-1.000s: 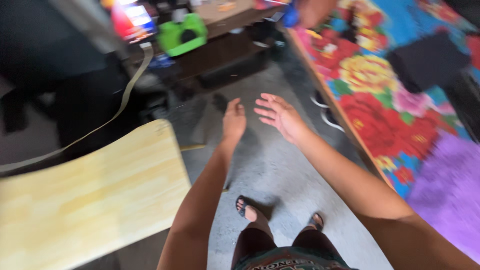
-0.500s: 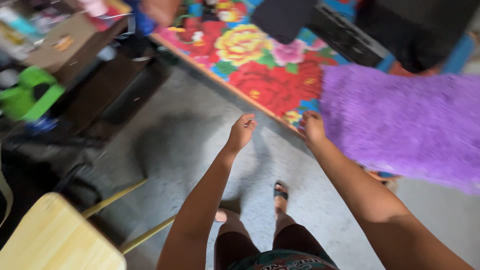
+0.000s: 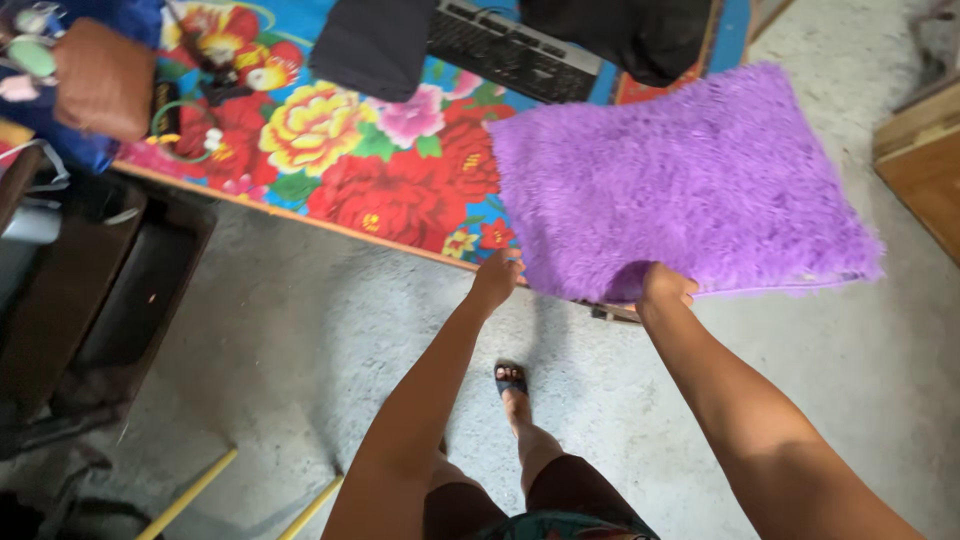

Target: The person places a wooden board on the floor, then lays a purple shaggy mat on top of it. They then place a black stand with a phone and other items on the mat, followed by a green basket containing a hairbrush.

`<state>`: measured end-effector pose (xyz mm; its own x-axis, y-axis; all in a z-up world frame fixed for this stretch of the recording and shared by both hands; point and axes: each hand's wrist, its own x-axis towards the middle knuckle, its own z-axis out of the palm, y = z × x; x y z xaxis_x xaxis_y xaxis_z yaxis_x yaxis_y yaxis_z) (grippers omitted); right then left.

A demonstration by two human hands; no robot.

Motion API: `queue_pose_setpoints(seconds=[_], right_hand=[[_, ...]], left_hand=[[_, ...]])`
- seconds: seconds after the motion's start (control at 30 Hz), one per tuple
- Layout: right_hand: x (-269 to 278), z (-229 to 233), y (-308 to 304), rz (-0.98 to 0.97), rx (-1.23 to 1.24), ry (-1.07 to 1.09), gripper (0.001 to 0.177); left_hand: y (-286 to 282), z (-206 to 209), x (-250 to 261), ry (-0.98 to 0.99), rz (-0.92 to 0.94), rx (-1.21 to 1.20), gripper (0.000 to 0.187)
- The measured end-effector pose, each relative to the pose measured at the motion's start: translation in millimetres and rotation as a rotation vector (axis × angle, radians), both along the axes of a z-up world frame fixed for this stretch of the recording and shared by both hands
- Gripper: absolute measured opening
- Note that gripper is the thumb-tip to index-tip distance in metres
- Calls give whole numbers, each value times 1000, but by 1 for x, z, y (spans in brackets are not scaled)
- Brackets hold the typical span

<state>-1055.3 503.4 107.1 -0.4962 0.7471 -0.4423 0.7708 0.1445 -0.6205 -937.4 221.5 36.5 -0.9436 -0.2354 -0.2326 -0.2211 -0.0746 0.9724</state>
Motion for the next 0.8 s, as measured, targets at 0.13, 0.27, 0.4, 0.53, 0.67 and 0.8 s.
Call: queue_pose_setpoints(seconds=[0.13, 0.27, 0.4, 0.53, 0.67, 0.8], right_hand=[[-14, -10, 34, -82, -597, 392, 41], [-24, -4, 49, -110, -894, 366, 23], [-34, 28, 35, 22, -1058, 452, 30], [-49, 82, 7, 99, -970, 601, 45], [-55, 136, -17, 185, -1067, 755, 50], [-48, 170, -33, 305, -1094, 831, 47]], left_hand=[[25, -6, -21, 182, -8, 73, 29], [42, -9, -36, 70, -28, -76, 27], [54, 2, -42, 82, -29, -360, 32], [53, 38, -44, -513, -132, 145, 63], [54, 93, -46, -392, -160, 552, 85], [59, 144, -64, -263, 1, 914, 84]])
